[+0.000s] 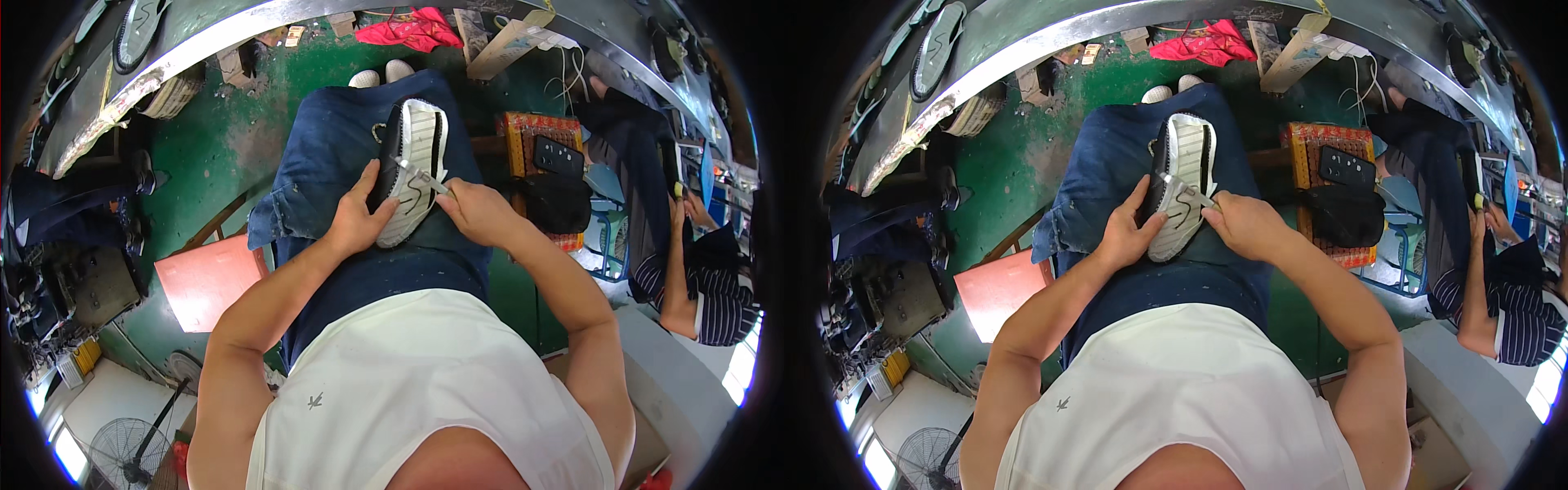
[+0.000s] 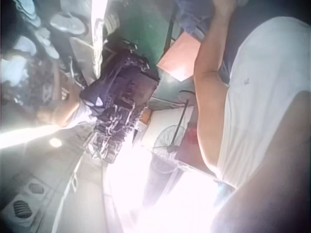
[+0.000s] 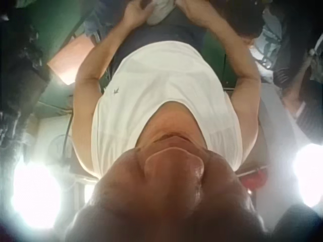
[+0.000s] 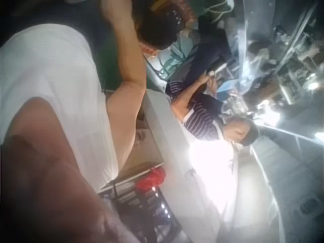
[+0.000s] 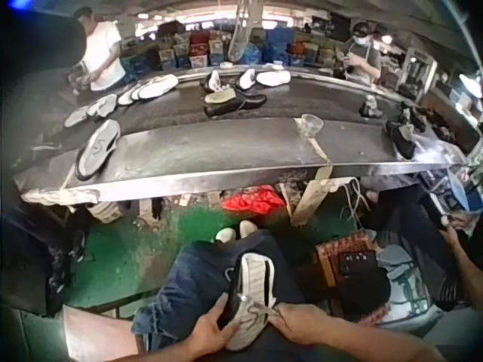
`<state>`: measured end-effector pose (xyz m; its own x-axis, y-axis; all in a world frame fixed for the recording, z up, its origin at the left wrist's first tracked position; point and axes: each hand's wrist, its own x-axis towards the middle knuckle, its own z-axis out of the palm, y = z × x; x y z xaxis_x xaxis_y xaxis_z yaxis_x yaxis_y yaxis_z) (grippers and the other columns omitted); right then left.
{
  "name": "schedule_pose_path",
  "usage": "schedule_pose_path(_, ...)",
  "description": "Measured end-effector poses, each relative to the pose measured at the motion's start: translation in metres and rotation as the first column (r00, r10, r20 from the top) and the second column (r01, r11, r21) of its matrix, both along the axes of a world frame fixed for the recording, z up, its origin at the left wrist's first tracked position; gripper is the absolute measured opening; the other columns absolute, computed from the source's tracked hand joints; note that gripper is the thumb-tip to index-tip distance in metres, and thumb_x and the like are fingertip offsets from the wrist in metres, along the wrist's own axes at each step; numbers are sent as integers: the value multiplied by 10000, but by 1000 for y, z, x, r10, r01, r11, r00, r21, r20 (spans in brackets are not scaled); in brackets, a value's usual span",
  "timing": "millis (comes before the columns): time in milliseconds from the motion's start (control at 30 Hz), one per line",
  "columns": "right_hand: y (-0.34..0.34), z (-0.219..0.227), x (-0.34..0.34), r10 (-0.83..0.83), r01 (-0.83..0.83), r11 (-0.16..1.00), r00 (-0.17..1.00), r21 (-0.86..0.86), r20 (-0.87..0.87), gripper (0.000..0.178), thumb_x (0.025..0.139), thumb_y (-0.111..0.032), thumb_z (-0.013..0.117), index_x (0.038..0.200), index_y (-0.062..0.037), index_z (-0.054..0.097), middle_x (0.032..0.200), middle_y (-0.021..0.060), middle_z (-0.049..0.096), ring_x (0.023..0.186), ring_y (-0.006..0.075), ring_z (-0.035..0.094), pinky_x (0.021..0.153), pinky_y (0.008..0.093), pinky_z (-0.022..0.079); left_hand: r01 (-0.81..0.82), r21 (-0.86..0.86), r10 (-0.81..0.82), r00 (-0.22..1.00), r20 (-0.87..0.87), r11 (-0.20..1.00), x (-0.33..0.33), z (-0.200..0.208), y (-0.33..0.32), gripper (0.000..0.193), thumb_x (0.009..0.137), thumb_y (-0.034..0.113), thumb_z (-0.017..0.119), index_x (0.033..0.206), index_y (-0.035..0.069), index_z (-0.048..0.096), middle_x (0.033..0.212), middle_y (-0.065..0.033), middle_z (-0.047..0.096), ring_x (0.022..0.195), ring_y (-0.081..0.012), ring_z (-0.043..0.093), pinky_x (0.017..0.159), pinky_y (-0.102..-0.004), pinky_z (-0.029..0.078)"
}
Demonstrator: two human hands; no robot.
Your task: Assembling shoe components on a manufacturing line using lasting pliers to pull and secure the upper to the last.
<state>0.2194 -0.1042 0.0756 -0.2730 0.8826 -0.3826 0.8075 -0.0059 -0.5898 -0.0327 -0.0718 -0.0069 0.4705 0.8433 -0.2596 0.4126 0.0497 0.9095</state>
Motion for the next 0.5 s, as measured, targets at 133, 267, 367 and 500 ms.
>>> schedule_pose_path(133,-14,0,4,-36,31,997,996,-67,-85,420,1049,-393,450,1011,6,576,942,254,668,898,467,638,792,531,487,62,-69,-60,998,34,996,-2,26,2,915,874,114,749,1601,35,198,1452,-288,495,1341,-330,525,1121,-347,393)
schedule_pose_path(267,-23,-8,11,-169,125,974,956,-188,-239,420,1061,-381,457,1025,18,584,892,196,675,820,369,675,756,452,511,165,-278,-200,974,-103,946,-7,55,18,1067,777,98,805,1618,79,148,1509,-269,445,1369,-367,492,1150,-366,365)
schedule_pose_path(367,-40,-15,22,-398,332,917,742,-220,-540,411,1074,-367,459,1100,24,581,869,105,661,757,207,655,721,349,513,234,213,-174,948,-265,949,-25,116,36,972,738,77,799,1550,59,266,1332,-266,591,1198,-383,621,1042,-381,475)
schedule_pose_path(500,-43,-15,35,-557,443,826,551,-347,-621,396,1082,-350,461,1141,23,580,901,57,644,752,122,612,705,285,500,6,315,-26,998,60,949,-25,176,63,903,700,-63,820,1462,50,350,1208,-206,688,1104,-240,682,950,-356,546)
